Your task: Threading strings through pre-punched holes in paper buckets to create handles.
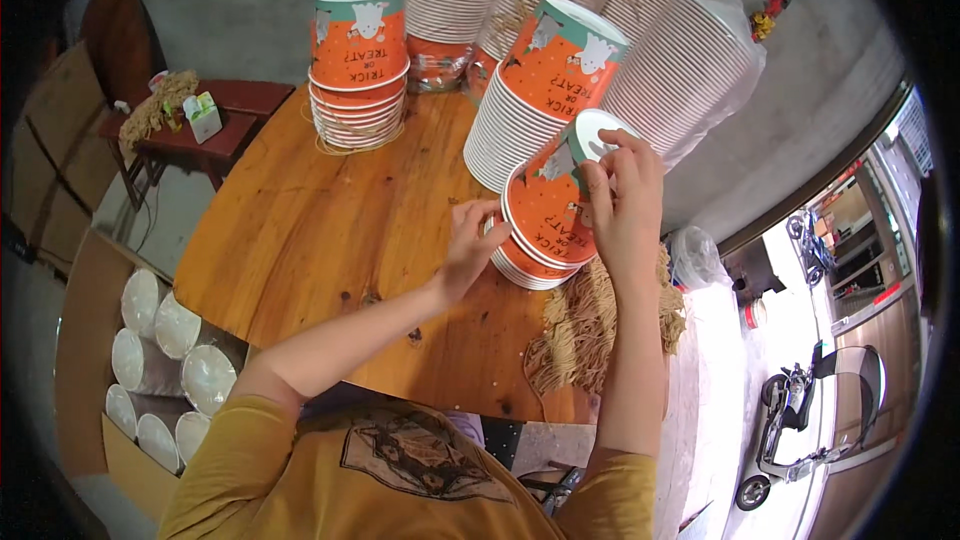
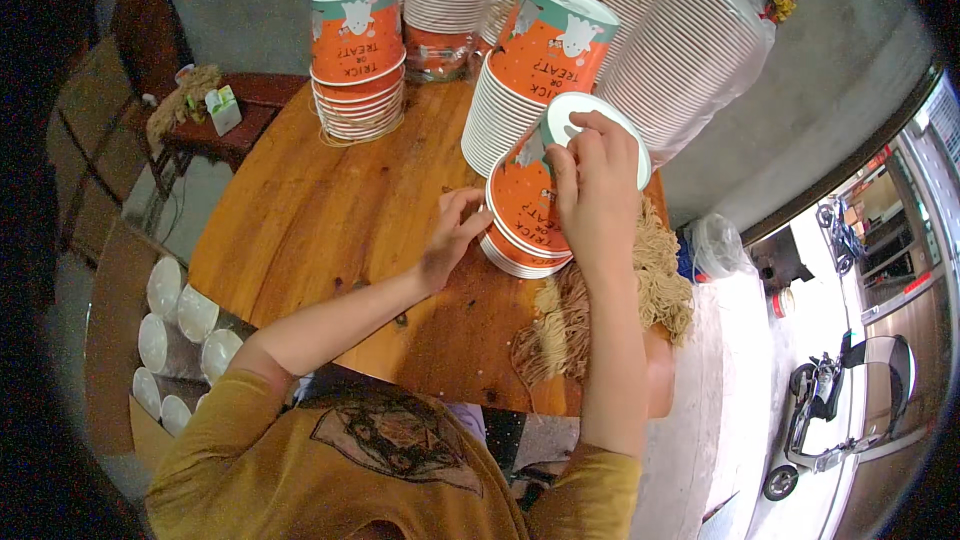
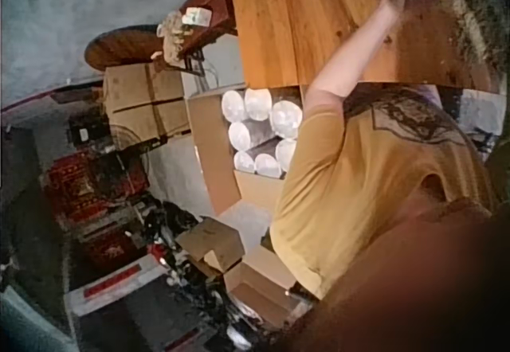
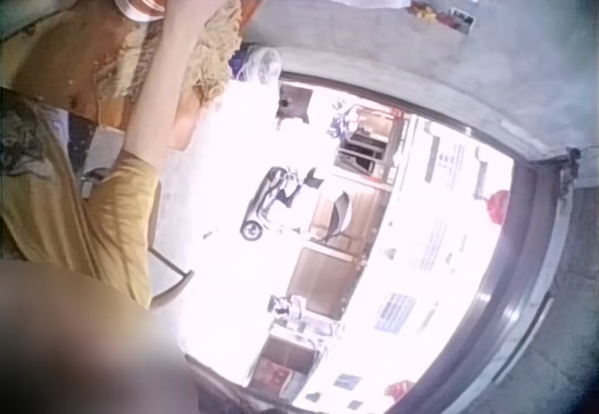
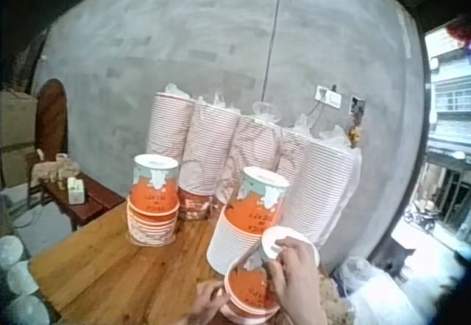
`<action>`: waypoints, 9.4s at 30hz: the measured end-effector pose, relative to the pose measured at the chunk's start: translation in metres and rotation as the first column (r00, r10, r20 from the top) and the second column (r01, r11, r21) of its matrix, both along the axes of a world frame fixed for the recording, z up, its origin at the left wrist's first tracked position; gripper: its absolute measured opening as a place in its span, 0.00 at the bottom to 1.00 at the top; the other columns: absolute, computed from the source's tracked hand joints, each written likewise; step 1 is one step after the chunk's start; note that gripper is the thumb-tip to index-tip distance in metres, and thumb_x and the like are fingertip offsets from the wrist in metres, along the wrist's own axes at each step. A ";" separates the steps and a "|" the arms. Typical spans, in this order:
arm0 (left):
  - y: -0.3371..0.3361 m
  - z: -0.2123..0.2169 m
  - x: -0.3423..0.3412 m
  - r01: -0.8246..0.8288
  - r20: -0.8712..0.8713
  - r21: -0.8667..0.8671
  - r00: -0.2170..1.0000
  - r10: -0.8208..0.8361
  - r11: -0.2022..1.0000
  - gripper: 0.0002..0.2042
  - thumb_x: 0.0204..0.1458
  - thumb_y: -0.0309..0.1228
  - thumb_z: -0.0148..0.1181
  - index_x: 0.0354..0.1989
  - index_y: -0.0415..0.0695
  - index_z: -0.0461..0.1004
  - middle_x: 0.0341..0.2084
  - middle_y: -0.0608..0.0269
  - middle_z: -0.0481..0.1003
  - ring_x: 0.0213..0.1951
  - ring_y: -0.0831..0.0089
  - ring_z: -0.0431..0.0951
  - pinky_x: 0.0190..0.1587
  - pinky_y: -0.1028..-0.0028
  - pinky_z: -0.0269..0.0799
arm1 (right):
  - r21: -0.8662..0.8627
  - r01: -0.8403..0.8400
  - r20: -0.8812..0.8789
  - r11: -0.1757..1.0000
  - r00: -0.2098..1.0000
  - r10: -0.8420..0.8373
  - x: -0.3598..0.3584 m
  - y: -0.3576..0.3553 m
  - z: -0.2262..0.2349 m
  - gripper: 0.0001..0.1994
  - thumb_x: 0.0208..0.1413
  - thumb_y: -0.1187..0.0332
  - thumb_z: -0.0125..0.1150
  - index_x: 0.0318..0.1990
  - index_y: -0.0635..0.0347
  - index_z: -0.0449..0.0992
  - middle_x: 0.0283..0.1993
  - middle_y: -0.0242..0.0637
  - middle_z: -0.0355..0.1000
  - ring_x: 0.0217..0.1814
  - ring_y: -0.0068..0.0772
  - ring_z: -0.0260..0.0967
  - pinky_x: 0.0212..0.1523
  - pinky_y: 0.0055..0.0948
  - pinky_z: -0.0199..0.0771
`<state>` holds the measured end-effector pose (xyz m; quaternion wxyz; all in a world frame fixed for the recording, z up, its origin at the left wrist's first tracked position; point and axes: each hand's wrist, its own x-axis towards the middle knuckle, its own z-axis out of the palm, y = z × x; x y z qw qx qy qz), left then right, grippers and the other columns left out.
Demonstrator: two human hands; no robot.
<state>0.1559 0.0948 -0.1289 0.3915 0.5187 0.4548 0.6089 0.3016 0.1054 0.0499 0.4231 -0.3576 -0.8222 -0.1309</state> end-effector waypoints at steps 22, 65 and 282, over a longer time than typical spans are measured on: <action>0.008 0.001 -0.007 -0.022 0.408 -0.228 0.905 0.116 0.974 0.09 0.59 0.35 0.53 0.37 0.41 0.72 0.34 0.68 0.67 0.37 0.79 0.68 0.43 0.77 0.63 | 0.101 -0.080 0.054 0.992 0.996 0.075 0.001 -0.016 0.052 0.08 0.55 0.73 0.59 0.32 0.67 0.67 0.48 0.43 0.70 0.46 0.46 0.66 0.46 0.37 0.67; -0.145 0.111 -0.135 0.177 -0.878 0.421 0.325 0.351 0.889 0.23 0.39 0.21 0.59 0.49 0.48 0.73 0.34 0.62 0.69 0.40 0.60 0.69 0.50 0.63 0.62 | -0.888 -0.354 -0.410 0.293 0.899 -0.155 -0.003 -0.182 -0.129 0.06 0.56 0.69 0.58 0.31 0.61 0.72 0.22 0.24 0.65 0.23 0.14 0.60 0.23 0.20 0.61; -0.054 0.125 -0.129 0.487 0.023 -0.413 0.851 -0.525 0.770 0.08 0.54 0.29 0.56 0.38 0.38 0.73 0.27 0.68 0.72 0.30 0.84 0.69 0.34 0.83 0.66 | -0.622 -0.722 -0.744 0.302 0.666 0.060 -0.071 -0.071 -0.082 0.06 0.61 0.76 0.54 0.44 0.60 0.66 0.30 0.24 0.68 0.31 0.12 0.63 0.29 0.15 0.62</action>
